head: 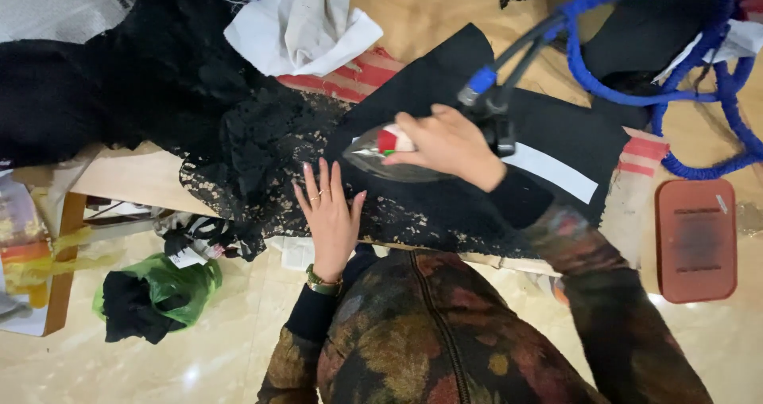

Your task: Ironing and pressing black fabric pieces with white interfacing in a sewing factory.

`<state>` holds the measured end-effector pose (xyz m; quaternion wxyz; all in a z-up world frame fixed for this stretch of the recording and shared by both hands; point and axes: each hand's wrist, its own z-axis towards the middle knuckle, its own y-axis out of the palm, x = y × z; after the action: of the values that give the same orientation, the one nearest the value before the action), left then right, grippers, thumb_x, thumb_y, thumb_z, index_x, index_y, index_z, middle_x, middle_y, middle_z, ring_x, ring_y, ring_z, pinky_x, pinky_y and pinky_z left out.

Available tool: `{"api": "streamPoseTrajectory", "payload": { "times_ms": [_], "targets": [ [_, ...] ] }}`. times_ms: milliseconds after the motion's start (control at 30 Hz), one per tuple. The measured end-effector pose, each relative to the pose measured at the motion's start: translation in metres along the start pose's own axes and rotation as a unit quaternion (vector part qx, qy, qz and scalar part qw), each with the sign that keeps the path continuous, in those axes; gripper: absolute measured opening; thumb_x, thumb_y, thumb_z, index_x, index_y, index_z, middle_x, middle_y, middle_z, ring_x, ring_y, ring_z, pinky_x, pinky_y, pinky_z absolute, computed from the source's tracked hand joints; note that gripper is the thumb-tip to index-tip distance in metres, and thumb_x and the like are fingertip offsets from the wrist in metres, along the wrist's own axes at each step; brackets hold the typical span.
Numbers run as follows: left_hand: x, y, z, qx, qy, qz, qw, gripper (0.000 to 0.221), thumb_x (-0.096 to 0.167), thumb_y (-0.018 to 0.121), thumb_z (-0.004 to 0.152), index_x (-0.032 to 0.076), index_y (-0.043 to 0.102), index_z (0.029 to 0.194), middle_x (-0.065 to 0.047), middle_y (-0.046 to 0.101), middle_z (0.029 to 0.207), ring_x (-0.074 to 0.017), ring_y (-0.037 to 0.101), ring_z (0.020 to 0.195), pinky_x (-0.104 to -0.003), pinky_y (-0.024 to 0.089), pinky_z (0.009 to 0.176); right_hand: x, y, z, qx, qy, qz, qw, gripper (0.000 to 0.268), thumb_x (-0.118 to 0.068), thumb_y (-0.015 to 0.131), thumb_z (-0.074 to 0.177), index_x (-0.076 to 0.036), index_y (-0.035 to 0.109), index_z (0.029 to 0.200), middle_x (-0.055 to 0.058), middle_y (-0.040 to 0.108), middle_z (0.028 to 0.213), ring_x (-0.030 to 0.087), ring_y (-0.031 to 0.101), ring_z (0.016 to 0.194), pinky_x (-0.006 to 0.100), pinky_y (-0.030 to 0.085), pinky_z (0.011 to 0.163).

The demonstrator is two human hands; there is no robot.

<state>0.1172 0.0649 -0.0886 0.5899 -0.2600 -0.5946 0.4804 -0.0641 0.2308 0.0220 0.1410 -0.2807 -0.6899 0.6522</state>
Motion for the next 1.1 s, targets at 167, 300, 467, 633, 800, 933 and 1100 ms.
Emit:
{"api": "streamPoseTrajectory", "payload": {
  "times_ms": [167, 300, 467, 633, 800, 933, 1100],
  "targets": [
    [0.002, -0.003, 0.002, 0.023, -0.007, 0.016, 1.0, 0.068, 0.047, 0.069, 0.093, 0.006, 0.052, 0.143, -0.017, 0.054, 0.142, -0.0424, 0.027, 0.152, -0.061, 0.019, 0.12, -0.018, 0.014, 0.031, 0.061, -0.031, -0.01, 0.998, 0.064, -0.074, 0.05, 0.094, -0.012, 0.057, 0.108, 0.013, 0.075, 0.075, 0.033, 0.076, 0.07, 0.043, 0.048, 0.082],
    [0.003, -0.001, 0.007, 0.088, 0.094, -0.087, 0.988, 0.025, 0.026, 0.075, 0.094, 0.01, 0.066, 0.111, -0.009, 0.058, 0.107, -0.0383, 0.054, 0.123, -0.05, 0.044, 0.1, -0.024, 0.032, 0.044, 0.103, -0.011, -0.039, 0.994, 0.06, -0.075, 0.042, 0.097, -0.016, 0.054, 0.102, 0.007, 0.074, 0.068, 0.027, 0.077, 0.068, 0.04, 0.044, 0.082],
    [0.029, 0.005, 0.0, -0.014, 0.26, -0.24, 0.935, 0.009, 0.019, 0.078, 0.09, 0.02, 0.073, 0.097, 0.004, 0.067, 0.086, -0.023, 0.068, 0.085, -0.038, 0.049, 0.073, -0.025, 0.05, 0.046, 0.273, -0.027, -0.097, 0.957, 0.064, -0.08, 0.039, 0.09, -0.018, 0.056, 0.089, 0.004, 0.068, 0.059, 0.021, 0.073, 0.059, 0.038, 0.045, 0.075],
    [0.068, 0.026, -0.005, -0.096, 0.341, -0.248, 0.902, 0.013, 0.025, 0.075, 0.092, 0.013, 0.071, 0.095, -0.003, 0.066, 0.084, -0.0279, 0.068, 0.082, -0.042, 0.05, 0.072, -0.025, 0.062, 0.05, 0.338, -0.018, -0.134, 0.931, 0.07, -0.083, 0.041, 0.086, -0.017, 0.062, 0.092, 0.005, 0.064, 0.058, 0.021, 0.068, 0.054, 0.041, 0.046, 0.077],
    [0.088, 0.075, -0.011, -0.148, 0.422, -0.177, 0.877, 0.032, 0.024, 0.08, 0.085, 0.004, 0.066, 0.064, -0.011, 0.054, 0.059, -0.036, 0.064, 0.069, -0.051, 0.051, 0.084, -0.026, 0.073, 0.054, 0.359, -0.007, -0.127, 0.924, 0.076, -0.085, 0.04, 0.085, -0.014, 0.064, 0.099, 0.006, 0.063, 0.057, 0.021, 0.066, 0.052, 0.042, 0.047, 0.076],
    [0.132, 0.062, 0.019, -0.179, 0.492, -0.007, 0.852, 0.046, 0.008, 0.066, 0.096, 0.016, 0.04, 0.132, -0.015, 0.034, 0.135, -0.0328, 0.033, 0.13, -0.044, 0.03, 0.113, -0.027, 0.068, 0.052, 0.359, -0.017, -0.107, 0.927, 0.078, -0.082, 0.033, 0.089, -0.01, 0.062, 0.096, 0.008, 0.064, 0.058, 0.022, 0.067, 0.052, 0.042, 0.047, 0.077],
    [0.158, 0.136, 0.018, -0.008, 0.514, 0.12, 0.85, 0.073, 0.035, 0.053, 0.109, 0.019, 0.009, 0.165, -0.019, 0.006, 0.17, -0.0345, 0.013, 0.157, -0.051, 0.025, 0.126, -0.029, 0.071, 0.054, 0.36, 0.0, -0.112, 0.926, 0.074, -0.082, 0.036, 0.085, -0.014, 0.061, 0.095, 0.007, 0.065, 0.056, 0.022, 0.066, 0.05, 0.043, 0.048, 0.081]
  ]
}}
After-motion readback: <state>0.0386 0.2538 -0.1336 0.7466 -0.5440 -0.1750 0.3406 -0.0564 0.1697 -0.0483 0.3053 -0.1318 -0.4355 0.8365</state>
